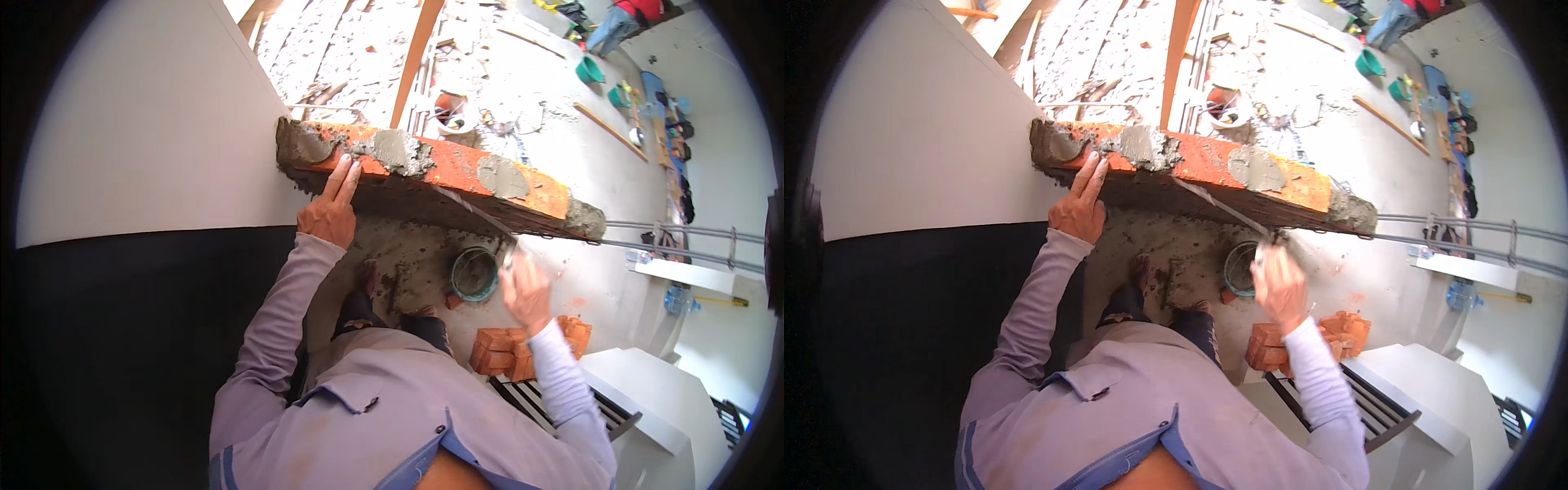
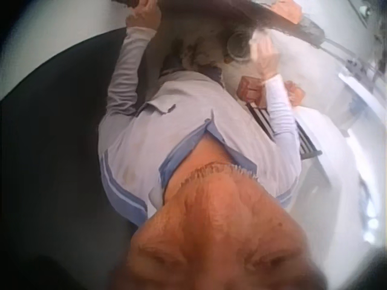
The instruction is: The person constructs a small wall section by applying mortar to bricks using a trowel and positioning them onto the structure. The person uses a hammer to tap the bricks into place and scrapes away excess mortar.
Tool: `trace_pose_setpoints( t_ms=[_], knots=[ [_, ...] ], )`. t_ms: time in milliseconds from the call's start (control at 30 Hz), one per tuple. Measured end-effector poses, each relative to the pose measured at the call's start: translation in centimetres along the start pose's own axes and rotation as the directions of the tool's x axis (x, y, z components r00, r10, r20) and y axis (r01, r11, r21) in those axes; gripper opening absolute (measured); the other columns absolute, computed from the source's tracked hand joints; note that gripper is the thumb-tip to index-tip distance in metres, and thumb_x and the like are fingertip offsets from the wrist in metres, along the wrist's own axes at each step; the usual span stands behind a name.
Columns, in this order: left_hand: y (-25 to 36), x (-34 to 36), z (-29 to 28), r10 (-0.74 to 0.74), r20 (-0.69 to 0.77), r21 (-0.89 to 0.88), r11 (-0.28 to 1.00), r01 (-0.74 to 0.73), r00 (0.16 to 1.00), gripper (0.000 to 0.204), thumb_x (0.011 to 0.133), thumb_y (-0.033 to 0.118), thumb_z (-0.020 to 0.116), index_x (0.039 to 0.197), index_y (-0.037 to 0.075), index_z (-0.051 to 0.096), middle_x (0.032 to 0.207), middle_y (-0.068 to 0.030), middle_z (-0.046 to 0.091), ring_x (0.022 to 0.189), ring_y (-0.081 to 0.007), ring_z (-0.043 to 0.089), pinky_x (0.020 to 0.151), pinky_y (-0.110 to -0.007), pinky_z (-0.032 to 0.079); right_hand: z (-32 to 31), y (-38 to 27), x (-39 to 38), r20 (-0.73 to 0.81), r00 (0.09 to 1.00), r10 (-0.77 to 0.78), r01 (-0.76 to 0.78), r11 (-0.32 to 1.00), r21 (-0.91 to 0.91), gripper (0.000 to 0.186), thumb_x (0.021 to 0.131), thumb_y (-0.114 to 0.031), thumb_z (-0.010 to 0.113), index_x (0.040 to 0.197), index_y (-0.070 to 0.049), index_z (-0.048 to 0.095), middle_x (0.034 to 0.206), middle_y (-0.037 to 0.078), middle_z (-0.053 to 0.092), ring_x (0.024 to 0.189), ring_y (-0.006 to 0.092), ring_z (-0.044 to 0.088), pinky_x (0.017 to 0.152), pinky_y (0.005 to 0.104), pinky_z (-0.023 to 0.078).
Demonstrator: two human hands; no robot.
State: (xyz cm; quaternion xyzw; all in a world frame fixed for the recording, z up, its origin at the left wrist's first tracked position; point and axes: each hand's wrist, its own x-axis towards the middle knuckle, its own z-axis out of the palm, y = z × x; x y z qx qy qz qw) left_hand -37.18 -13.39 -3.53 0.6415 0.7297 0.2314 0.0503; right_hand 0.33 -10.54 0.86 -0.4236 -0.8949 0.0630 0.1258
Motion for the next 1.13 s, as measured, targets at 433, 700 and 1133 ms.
trace_pose_setpoints(
  t_ms=[433,700,1133],
  knots=[
    [-0.3,-0.5,0.7,-0.058,0.06,-0.038,0.997,0.06,0.997,0.079,0.073,0.008,0.069,0.146,0.022,0.042,0.154,0.0015,0.036,0.096,-0.0272,0.068,0.074,-0.038,0.056,-7.4,-0.6,21.3,0.295,0.838,-0.458,0.535,0.797,-0.281,0.01,0.081,-0.012,0.056,0.089,-0.006,0.054,0.077,0.01,0.055,0.071,0.0322,0.06,0.066,0.0443,0.047],
    [1.4,-4.0,0.9,-0.019,-0.088,-0.343,0.939,-0.013,0.996,0.052,0.078,0.004,0.062,0.13,0.009,0.057,0.148,-0.0096,0.044,0.109,-0.0323,0.063,0.087,-0.038,0.053,-5.9,-8.1,13.6,0.441,0.895,0.065,-0.208,0.935,0.286,0.027,0.098,-0.026,0.048,0.102,0.001,0.052,0.089,0.023,0.062,0.084,0.0435,0.06,0.074,0.05,0.047],
    [0.2,-12.6,12.8,-0.001,0.963,-0.032,0.993,0.117,0.268,0.06,0.087,0.042,0.065,0.139,0.014,0.05,0.146,-0.0092,0.045,0.133,-0.0263,0.045,0.111,-0.038,0.036,-2.9,-10.9,9.4,0.758,0.577,0.305,-0.791,-0.023,0.612,0.031,0.1,-0.038,0.046,0.105,-0.008,0.051,0.076,0.002,0.053,0.05,0.0136,0.053,0.042,0.032,0.048]
  ],
)
